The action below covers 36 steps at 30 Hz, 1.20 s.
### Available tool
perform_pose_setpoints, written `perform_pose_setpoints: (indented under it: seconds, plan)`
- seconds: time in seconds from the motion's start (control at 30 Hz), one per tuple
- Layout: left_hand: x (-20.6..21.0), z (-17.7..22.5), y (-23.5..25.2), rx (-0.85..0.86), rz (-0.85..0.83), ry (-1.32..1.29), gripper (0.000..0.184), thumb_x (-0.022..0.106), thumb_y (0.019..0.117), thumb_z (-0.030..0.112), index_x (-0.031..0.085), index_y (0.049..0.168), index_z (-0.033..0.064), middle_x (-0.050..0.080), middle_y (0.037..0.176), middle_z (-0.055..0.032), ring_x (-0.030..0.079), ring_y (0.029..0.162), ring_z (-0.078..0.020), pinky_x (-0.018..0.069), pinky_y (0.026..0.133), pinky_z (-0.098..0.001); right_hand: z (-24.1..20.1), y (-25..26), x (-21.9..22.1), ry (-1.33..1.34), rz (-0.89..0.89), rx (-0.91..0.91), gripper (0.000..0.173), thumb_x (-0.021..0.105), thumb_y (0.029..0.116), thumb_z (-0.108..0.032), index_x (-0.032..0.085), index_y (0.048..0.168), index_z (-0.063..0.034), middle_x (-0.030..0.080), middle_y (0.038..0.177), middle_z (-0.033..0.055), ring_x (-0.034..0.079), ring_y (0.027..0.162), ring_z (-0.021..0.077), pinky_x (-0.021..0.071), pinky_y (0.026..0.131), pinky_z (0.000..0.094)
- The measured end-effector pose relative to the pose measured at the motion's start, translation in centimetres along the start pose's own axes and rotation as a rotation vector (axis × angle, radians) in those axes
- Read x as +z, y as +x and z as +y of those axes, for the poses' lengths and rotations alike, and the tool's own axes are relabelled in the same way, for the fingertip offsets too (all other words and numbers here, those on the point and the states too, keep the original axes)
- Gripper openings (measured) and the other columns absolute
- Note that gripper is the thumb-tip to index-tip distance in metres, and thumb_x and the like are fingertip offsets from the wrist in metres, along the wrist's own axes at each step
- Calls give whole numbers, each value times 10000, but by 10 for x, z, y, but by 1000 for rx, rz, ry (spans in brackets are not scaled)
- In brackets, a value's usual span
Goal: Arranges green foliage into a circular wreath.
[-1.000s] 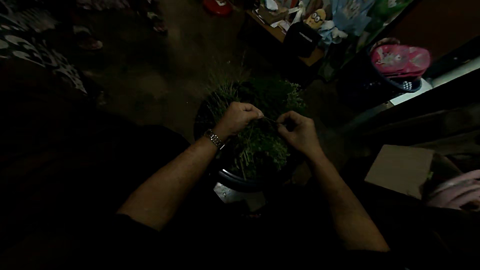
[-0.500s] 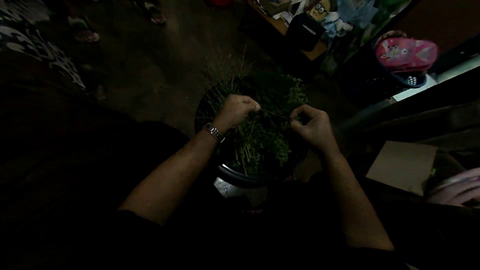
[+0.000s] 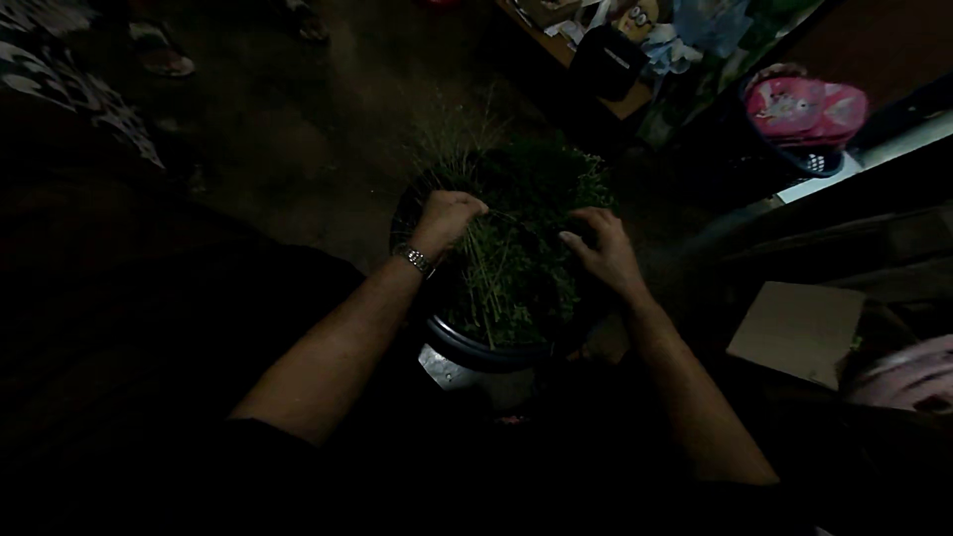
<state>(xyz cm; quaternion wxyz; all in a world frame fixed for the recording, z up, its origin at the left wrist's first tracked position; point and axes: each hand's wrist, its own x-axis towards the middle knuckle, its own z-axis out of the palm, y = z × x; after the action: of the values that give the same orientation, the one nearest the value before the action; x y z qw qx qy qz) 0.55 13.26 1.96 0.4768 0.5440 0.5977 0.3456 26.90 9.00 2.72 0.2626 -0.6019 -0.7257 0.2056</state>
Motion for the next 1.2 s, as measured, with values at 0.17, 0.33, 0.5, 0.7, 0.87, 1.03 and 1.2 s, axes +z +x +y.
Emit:
perform_pose_setpoints:
  seconds: [0.17, 0.33, 0.5, 0.7, 0.87, 1.03, 1.2]
  plan:
    - [8, 8, -10, -18, -70, -15, 173, 605, 1030, 145, 715, 1082, 23, 674, 1036, -98, 582, 916, -145, 469, 837, -363, -21, 1, 39, 152, -36, -189, 326, 689, 980, -114, 616, 1264, 28, 684, 1175, 203, 697, 1026, 271, 576, 918, 413]
    - [-6, -7, 4, 16, 24, -31, 176, 634, 1005, 155, 717, 1041, 5, 680, 989, -88, 595, 874, -135, 492, 823, -364, -22, -6, 34, 214, 33, -90, 105, 657, 936, -24, 676, 1030, 18, 664, 834, 96, 597, 643, 90, 535, 608, 252]
    - [-9, -7, 5, -8, 71, 12, 152, 657, 985, 142, 721, 1004, 6, 672, 959, -99, 585, 859, -157, 476, 801, -391, -13, -5, 28, 197, 2, 38, 99, 681, 925, -29, 675, 1018, 6, 661, 821, 98, 609, 646, 115, 546, 620, 293]
    - [-33, -9, 18, 28, 199, 55, 203, 601, 1014, 159, 711, 1050, -9, 671, 982, -132, 604, 866, -191, 492, 803, -409, 11, 3, 20, 69, 10, 102, 138, 664, 962, -69, 681, 1063, 24, 679, 945, 160, 650, 780, 218, 561, 724, 412]
    - [-10, -20, 22, -16, 54, 367, 343, 516, 1071, 250, 718, 1047, -26, 687, 1055, -239, 656, 1022, -384, 490, 898, -598, 18, 23, 67, -143, -344, 304, 362, 574, 1066, -264, 672, 1230, 44, 583, 1338, 286, 589, 1227, 434, 471, 1049, 578]
    - [17, -42, 34, -85, -80, 637, 331, 494, 1059, 230, 706, 1068, -24, 683, 1124, -253, 652, 1102, -428, 501, 911, -635, 25, 40, 139, 127, -430, 647, 534, 420, 1111, -416, 656, 1240, 45, 661, 1212, 260, 644, 1128, 366, 488, 1001, 544]
    - [29, -63, 40, -28, -169, 736, 308, 665, 979, 261, 726, 1229, 91, 570, 1365, -246, 475, 1327, -462, 386, 1077, -652, 35, 45, 178, 320, -257, 735, 420, 551, 1075, -353, 667, 1252, 10, 666, 1226, 234, 642, 1138, 333, 499, 997, 494]
